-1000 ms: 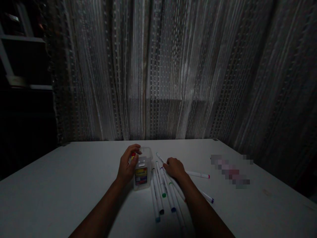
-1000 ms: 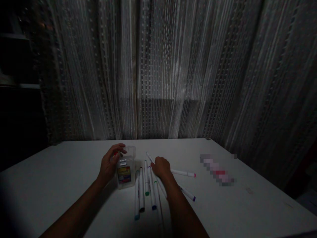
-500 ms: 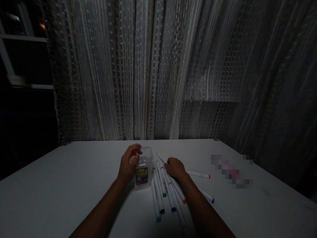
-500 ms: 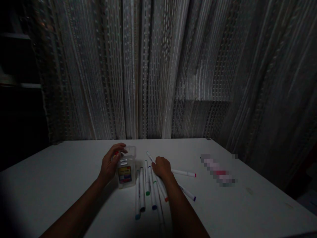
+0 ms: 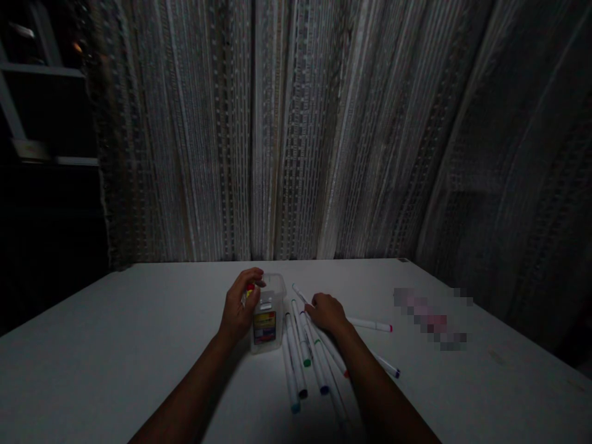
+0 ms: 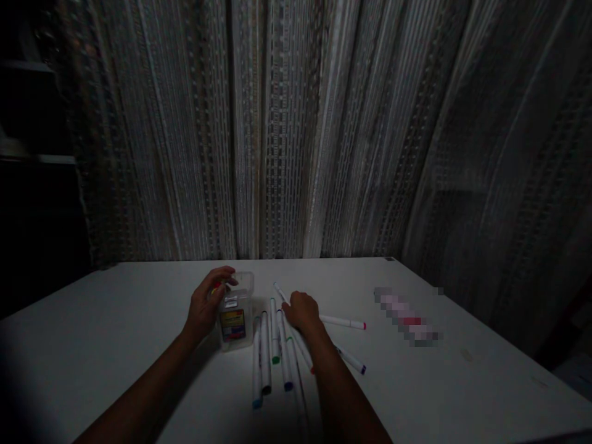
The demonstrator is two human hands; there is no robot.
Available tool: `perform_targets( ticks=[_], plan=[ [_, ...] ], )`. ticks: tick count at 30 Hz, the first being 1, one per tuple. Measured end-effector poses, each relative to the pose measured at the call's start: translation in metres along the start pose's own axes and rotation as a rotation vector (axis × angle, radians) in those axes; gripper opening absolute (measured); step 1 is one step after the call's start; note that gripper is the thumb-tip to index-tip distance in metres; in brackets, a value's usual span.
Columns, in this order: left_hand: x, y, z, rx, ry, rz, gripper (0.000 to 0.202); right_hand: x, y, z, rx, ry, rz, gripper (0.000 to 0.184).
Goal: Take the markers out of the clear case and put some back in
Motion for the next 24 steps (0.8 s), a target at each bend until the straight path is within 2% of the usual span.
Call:
perform_targets(
  ticks=[24],
  plan=[
    [0.001, -0.0005, -0.0006, 0.033, 0.007, -0.007, 0.026, 0.0004, 0.0, 0.0002, -0.003, 0.012, 0.02, 0.034]
  ],
)
Point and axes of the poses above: each hand's wrist, its own z-axis towards the middle knuckle, its own x-axis out of the palm, y = z × x, the point moved 6 cm from there along z, towards the middle knuckle, and after that the axes turned 3 degrees about x, right-handed, at the moved point
